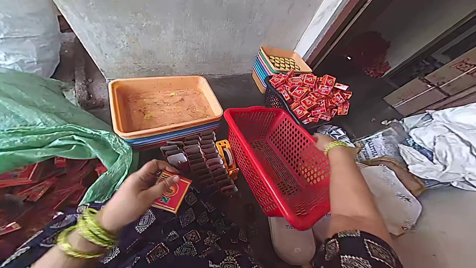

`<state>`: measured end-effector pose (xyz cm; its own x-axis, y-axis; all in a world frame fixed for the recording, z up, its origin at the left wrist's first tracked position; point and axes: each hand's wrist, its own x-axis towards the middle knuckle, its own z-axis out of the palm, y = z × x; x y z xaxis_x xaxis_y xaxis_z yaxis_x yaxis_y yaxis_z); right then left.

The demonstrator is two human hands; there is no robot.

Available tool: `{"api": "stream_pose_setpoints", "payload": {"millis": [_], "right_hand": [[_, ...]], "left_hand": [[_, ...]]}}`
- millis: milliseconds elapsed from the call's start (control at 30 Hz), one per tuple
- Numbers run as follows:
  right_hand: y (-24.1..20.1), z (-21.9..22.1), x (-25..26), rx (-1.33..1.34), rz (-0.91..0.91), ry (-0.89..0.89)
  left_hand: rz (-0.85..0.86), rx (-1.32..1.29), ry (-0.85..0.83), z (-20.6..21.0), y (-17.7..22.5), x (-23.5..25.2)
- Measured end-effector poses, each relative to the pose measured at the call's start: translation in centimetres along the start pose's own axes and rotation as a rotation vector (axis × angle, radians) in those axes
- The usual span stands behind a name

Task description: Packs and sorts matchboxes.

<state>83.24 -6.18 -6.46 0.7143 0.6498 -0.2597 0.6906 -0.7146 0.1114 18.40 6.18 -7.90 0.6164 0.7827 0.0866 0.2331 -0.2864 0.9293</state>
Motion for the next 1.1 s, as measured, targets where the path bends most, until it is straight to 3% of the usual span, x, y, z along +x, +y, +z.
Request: {"api": "stream_pose_setpoints", "payload": {"millis": [133, 233, 400, 533, 900, 1100], "right_hand": [[-5.2, 0.5, 5.4, 0.359, 0.207, 0.175], [-8.5, 0.4, 8.9, 0.572, 0.414, 0.228], [-9.5, 3.3, 15.1, 0.513, 0.603, 0.306], [-9.4, 3.1, 15.6, 0.406, 0.607, 0.303], [-2.5, 3.6, 18.2, 0.283, 0.388, 0.371], [0.4, 3.3, 19.8, 0.227, 0.478, 0.368]], "left_hand": [[-0.068, -0.079, 0.096, 4.9, -5.9, 1.7], [-0.134, -0.034, 0.103, 6.1, -8.9, 1.6], [-0.15, 0.004, 0.073, 5.4, -9.9, 1.7], [-0.17, -0.034, 0.083, 4.6, -10.4, 2.5], [-0.25, -0.15, -0.012, 3.1, -10.0, 4.0], [-0.268, -0.192, 0.048, 4.3, -11.4, 5.4]]}}
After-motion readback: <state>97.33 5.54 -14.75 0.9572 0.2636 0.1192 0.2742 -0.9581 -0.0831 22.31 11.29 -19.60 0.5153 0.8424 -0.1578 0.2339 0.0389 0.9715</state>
